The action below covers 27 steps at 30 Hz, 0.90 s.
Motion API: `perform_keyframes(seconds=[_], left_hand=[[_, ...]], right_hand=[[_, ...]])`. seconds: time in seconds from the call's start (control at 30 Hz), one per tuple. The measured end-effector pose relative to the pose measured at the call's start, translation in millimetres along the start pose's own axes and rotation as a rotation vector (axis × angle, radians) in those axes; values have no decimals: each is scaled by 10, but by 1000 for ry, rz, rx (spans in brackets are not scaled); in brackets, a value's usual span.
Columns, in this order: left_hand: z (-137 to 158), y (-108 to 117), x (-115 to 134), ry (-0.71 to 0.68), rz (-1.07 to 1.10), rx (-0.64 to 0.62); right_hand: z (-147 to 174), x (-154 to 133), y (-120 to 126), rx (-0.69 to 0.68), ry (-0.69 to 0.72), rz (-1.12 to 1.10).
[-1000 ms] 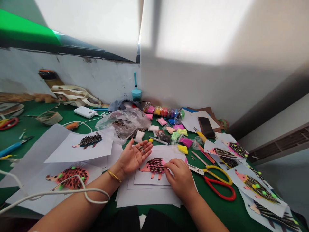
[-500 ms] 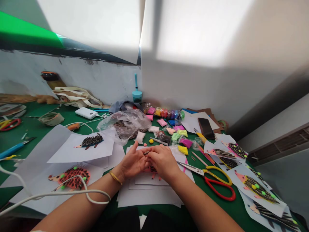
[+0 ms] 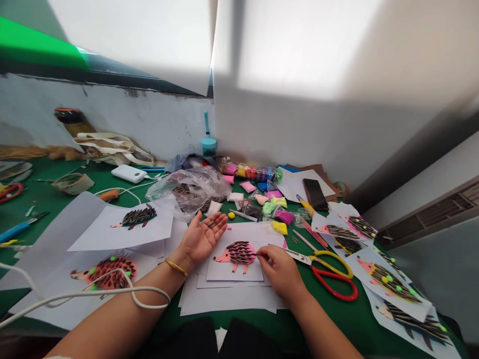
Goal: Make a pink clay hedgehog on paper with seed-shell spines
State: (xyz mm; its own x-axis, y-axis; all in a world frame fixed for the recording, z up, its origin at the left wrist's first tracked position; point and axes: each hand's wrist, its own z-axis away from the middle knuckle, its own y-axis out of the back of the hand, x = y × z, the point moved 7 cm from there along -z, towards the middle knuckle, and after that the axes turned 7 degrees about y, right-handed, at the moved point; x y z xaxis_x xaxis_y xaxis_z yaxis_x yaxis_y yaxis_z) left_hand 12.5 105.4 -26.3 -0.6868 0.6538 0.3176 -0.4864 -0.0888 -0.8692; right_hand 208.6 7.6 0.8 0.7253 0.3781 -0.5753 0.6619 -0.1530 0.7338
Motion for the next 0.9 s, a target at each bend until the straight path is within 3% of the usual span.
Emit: perform_keyframes(seconds=[0.33,0.9], left_hand=[[-72,96,14,-22,-9,25],[-62,93,3,-14,-22,65]], right_hand=[[51,-157,-55,-39,78,66],[69,-171,-123,-55,180,139]])
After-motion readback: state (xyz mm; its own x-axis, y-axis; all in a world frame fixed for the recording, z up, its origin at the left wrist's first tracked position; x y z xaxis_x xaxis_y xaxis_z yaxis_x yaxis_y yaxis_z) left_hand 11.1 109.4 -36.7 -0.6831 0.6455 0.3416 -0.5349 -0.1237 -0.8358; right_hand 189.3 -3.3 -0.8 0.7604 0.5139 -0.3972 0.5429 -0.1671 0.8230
